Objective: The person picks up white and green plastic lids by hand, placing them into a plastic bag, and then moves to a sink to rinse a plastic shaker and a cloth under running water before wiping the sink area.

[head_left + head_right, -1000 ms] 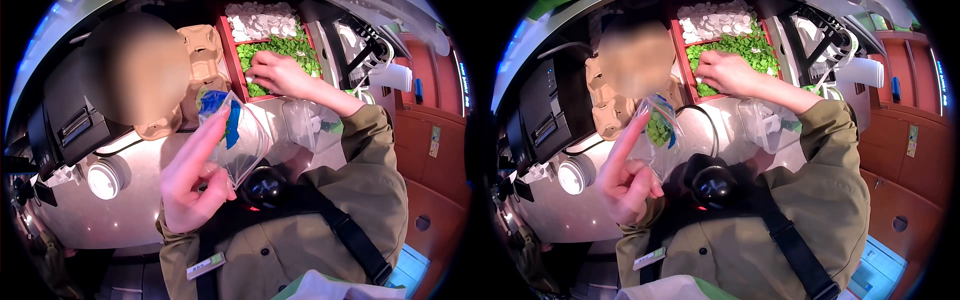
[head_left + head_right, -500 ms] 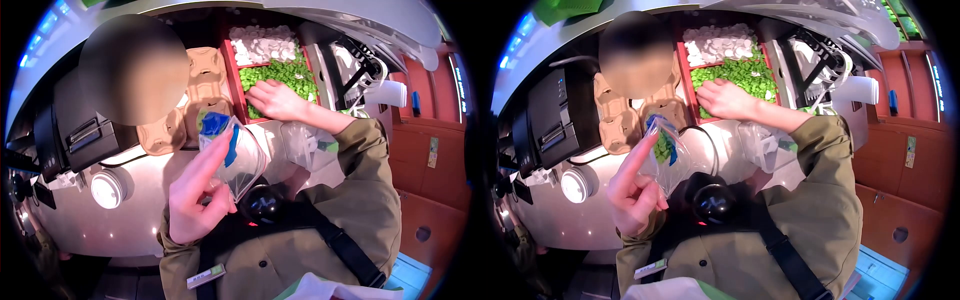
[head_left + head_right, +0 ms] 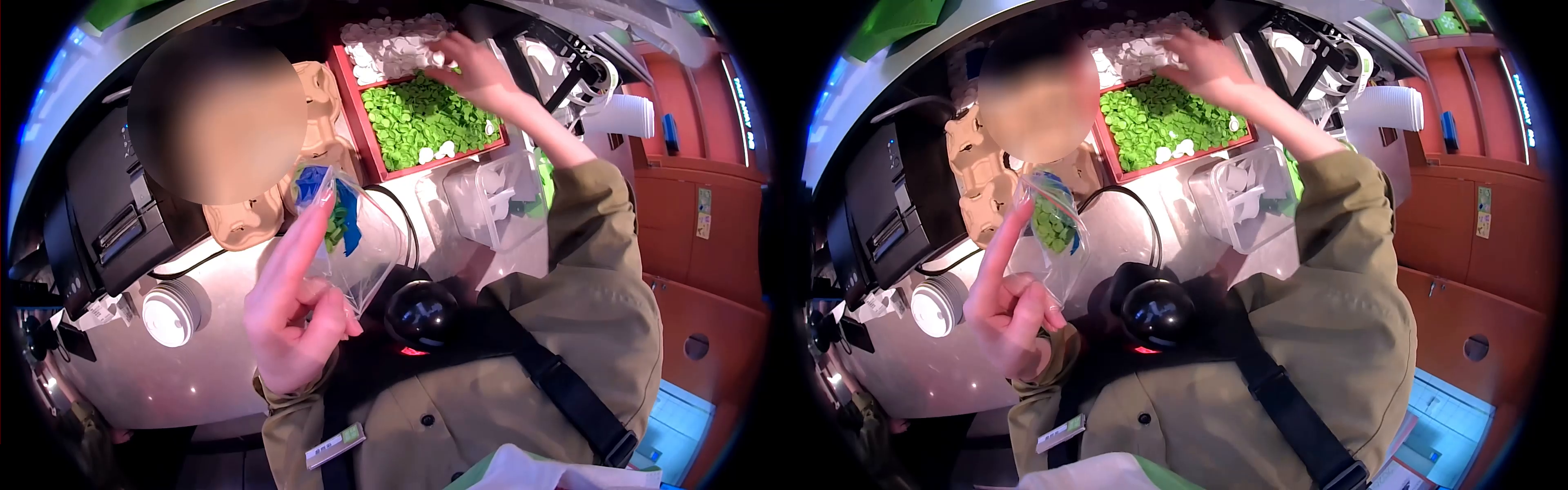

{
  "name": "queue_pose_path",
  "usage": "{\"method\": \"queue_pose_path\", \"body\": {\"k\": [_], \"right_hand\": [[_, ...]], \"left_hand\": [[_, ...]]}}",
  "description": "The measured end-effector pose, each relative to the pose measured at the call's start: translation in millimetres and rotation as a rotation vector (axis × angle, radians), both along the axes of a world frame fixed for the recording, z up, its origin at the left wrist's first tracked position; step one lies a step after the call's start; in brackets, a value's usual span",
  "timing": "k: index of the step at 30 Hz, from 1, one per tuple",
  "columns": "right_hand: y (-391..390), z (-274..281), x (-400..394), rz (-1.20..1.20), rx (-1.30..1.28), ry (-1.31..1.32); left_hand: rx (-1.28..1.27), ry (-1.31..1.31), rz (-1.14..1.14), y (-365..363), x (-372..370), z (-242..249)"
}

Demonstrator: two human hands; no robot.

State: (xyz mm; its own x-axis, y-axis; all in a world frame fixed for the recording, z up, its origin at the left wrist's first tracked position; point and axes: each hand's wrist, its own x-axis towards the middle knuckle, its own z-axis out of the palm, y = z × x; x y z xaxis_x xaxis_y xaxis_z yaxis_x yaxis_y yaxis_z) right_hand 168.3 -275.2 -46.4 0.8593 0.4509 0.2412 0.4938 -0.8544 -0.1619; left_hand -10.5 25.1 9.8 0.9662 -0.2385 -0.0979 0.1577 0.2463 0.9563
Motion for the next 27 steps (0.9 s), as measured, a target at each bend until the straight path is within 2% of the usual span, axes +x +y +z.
{"method": "queue_pose_path", "body": {"k": [2, 4, 6, 15, 18, 22, 25, 27], "right_hand": [[-1.9, 9.2, -28.4, 0.279, -0.014, 0.095], [-4.5, 11.5, -52.9, 0.360, -0.007, 0.343], [-4.5, 16.9, -67.6, 0.308, -0.031, 0.515], [-16.8, 10.0, -58.1, 0.214, -0.066, 0.705], [-6.9, 14.1, -61.6, 0.158, -0.102, 0.671], [-7.2, 10.4, -66.2, 0.201, -0.182, 0.616], [-15.6, 16.9, -59.7, 0.239, -0.022, 0.694], [-22.3, 27.2, -46.7, 0.113, 0.034, 0.826]], "left_hand": [[0.029, -0.005, -0.012, 1.3, -0.5, 1.1], [0.054, 0.020, -0.022, -0.1, 0.6, 5.1], [0.058, 0.037, -0.029, -1.6, 0.9, 5.4], [0.016, 0.028, -0.072, -3.4, 1.2, 1.2], [0.011, -0.046, -0.051, -4.2, 0.9, -2.4], [0.013, -0.067, -0.042, -4.0, 1.0, -2.4], [0.011, -0.063, -0.041, -3.3, 0.9, -2.5], [0.009, -0.062, -0.038, -2.9, 1.6, -3.0]]}}
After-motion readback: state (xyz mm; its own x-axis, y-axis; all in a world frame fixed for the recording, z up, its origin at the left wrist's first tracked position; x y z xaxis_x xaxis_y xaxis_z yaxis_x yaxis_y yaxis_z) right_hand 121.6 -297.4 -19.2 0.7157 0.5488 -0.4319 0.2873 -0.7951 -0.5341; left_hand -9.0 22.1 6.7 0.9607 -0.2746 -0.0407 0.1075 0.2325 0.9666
